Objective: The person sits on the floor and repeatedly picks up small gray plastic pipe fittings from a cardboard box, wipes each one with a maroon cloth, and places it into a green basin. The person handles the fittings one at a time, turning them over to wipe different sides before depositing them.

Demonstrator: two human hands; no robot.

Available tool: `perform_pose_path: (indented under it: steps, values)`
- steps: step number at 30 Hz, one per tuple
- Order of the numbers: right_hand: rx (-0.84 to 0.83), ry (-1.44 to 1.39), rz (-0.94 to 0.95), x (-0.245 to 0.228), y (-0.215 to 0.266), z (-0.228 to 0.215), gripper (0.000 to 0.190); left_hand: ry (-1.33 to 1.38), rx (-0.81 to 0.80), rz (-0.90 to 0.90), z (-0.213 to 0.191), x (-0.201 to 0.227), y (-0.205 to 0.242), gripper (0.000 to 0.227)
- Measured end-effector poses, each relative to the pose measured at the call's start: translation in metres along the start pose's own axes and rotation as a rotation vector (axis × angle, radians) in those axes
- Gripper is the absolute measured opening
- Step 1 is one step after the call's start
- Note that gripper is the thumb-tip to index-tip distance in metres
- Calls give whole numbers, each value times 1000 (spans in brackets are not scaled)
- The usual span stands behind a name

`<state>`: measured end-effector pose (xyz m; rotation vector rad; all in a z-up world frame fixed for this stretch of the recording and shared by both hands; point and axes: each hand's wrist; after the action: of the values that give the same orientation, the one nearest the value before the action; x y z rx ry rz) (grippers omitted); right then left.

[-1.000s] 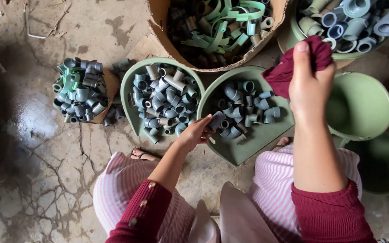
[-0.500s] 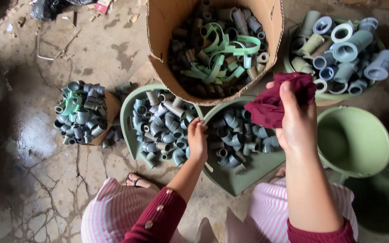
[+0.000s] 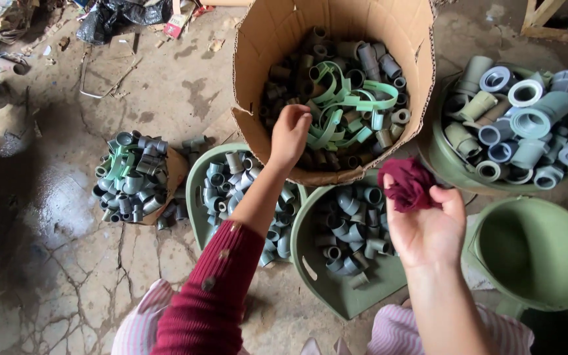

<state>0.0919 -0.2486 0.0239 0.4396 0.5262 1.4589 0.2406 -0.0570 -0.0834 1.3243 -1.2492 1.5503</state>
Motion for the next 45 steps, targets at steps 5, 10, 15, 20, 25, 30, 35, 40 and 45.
perform_pose_path:
  steps: [5, 10, 15, 20, 25, 30, 35, 40, 45]
  values:
    - [31, 105, 9, 18, -17, -6, 30, -866, -348, 170, 16, -69, -56, 21]
    - [81, 367, 119, 17, -24, -3, 40, -1340, -648, -458, 50, -33, -72, 58]
    - [-53, 407, 125, 10, -37, -22, 26, -1535, -545, -316, 51, -61, -74, 46]
    - [23, 483, 165, 12, -27, -8, 30, -1403, -632, -413, 46, -23, -69, 24]
    - [72, 261, 124, 14, -13, 20, 27, -1098, -399, 30, 36, -44, -51, 22]
    - [-3, 125, -75, 11, -29, 7, 18, -487, -308, 108, 14, 19, -8, 16]
    - [73, 1232, -509, 26, 17, -17, 67, -38, -378, 19, -20, 92, 63, 20]
    - [-596, 1794, -890, 55, 44, -29, 54, -28, -394, 110, -39, 133, 135, 29]
    - [-577, 1996, -692, 58, 31, -72, 28, -77, -332, 136, -68, 154, 186, 26]
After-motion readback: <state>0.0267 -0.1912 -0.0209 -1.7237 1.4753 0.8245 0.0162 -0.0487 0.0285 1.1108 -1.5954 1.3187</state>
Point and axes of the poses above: each hand's wrist, its own y-axis away from the middle knuckle, its own z-axis out of the palm, x = y × z, and after that the axes turned 1 degree about z, right-handed
